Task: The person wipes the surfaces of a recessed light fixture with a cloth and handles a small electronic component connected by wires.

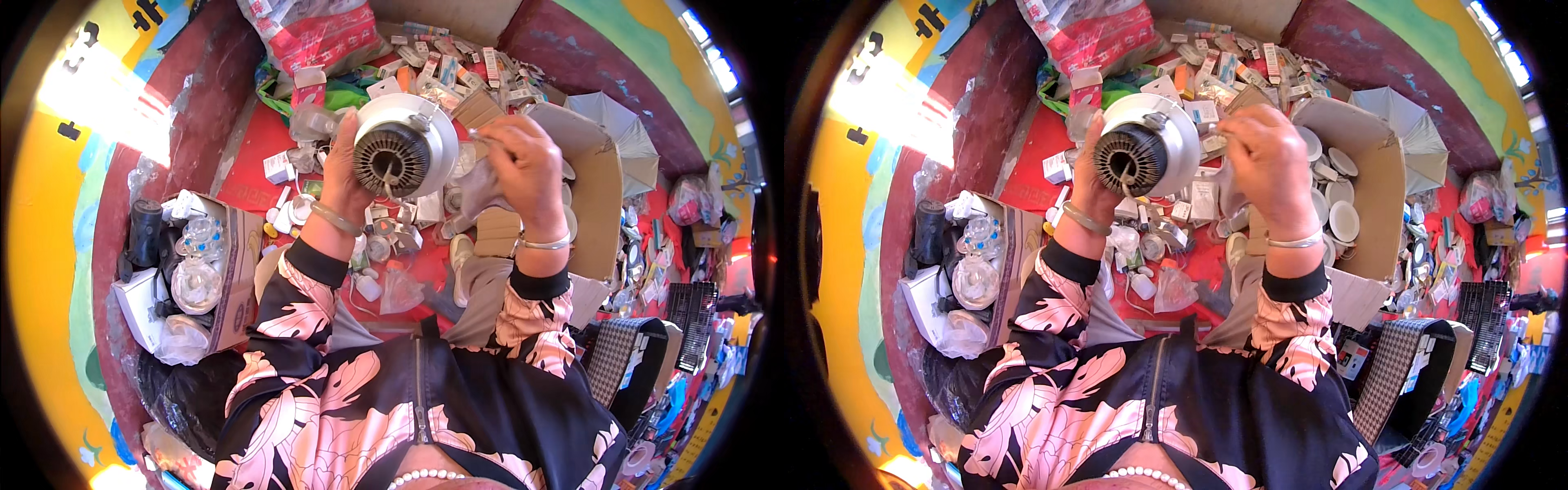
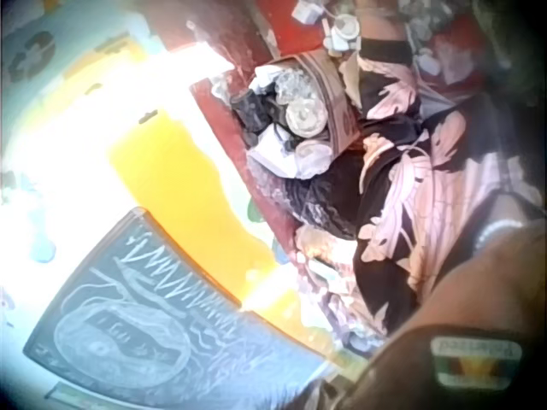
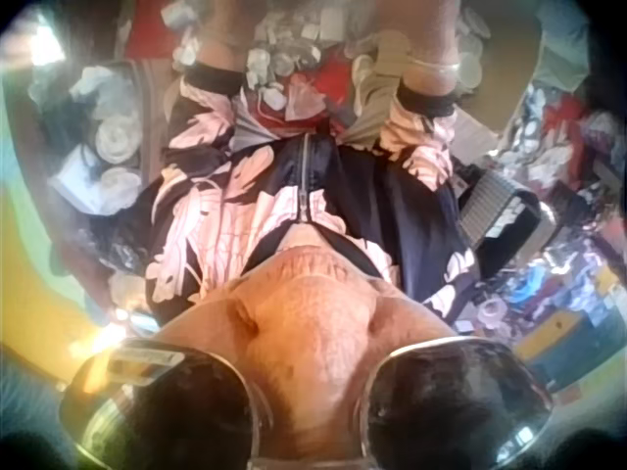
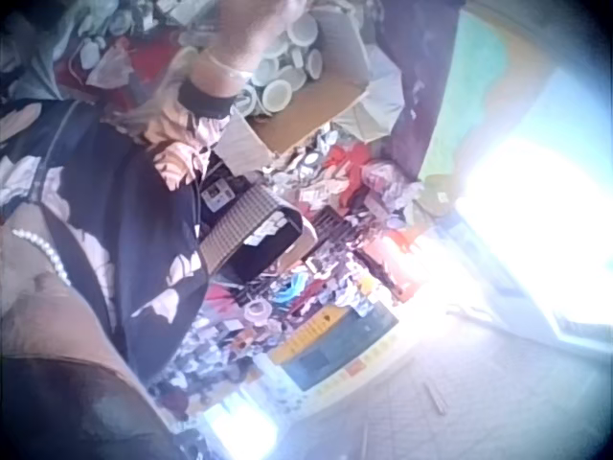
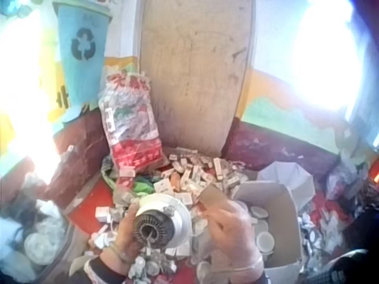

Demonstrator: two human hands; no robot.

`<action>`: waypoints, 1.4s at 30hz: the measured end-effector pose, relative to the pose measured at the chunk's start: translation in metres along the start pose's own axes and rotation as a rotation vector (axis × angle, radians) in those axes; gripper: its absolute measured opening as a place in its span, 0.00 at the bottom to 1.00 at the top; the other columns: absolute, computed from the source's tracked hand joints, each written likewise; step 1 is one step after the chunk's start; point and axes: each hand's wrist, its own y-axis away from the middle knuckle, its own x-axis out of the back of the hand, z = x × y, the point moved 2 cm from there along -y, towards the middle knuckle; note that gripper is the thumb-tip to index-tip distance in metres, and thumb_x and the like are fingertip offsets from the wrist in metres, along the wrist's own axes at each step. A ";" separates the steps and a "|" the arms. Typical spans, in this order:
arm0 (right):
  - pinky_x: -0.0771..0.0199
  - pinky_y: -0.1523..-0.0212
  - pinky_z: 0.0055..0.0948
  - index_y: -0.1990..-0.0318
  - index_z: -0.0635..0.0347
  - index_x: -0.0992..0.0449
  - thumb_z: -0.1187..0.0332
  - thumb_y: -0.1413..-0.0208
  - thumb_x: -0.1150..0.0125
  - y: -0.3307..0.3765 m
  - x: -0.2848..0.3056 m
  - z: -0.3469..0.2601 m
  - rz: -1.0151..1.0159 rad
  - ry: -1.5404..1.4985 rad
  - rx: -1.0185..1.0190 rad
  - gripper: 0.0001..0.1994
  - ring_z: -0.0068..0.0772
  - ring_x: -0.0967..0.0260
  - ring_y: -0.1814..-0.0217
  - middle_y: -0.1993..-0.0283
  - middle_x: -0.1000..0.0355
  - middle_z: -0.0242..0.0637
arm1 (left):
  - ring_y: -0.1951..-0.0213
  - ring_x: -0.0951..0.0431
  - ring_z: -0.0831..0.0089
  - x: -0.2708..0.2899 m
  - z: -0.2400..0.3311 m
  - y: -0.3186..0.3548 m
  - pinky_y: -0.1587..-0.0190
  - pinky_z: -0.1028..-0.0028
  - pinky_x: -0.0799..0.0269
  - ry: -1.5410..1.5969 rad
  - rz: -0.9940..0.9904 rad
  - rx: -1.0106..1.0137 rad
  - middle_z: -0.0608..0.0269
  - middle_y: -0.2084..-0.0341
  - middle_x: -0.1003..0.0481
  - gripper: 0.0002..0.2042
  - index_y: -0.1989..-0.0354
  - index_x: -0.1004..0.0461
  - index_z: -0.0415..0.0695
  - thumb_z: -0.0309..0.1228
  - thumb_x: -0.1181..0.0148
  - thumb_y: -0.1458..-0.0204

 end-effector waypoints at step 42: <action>0.32 0.71 0.21 0.68 0.65 0.23 0.78 0.58 0.38 0.002 -0.018 -0.034 0.061 -0.286 -0.228 0.07 0.22 0.31 0.71 0.71 0.29 0.35 | 0.56 0.23 0.58 0.003 0.014 0.000 0.55 0.59 0.24 0.060 0.025 -0.077 0.48 0.56 0.27 0.27 0.47 0.36 0.35 0.49 0.59 0.42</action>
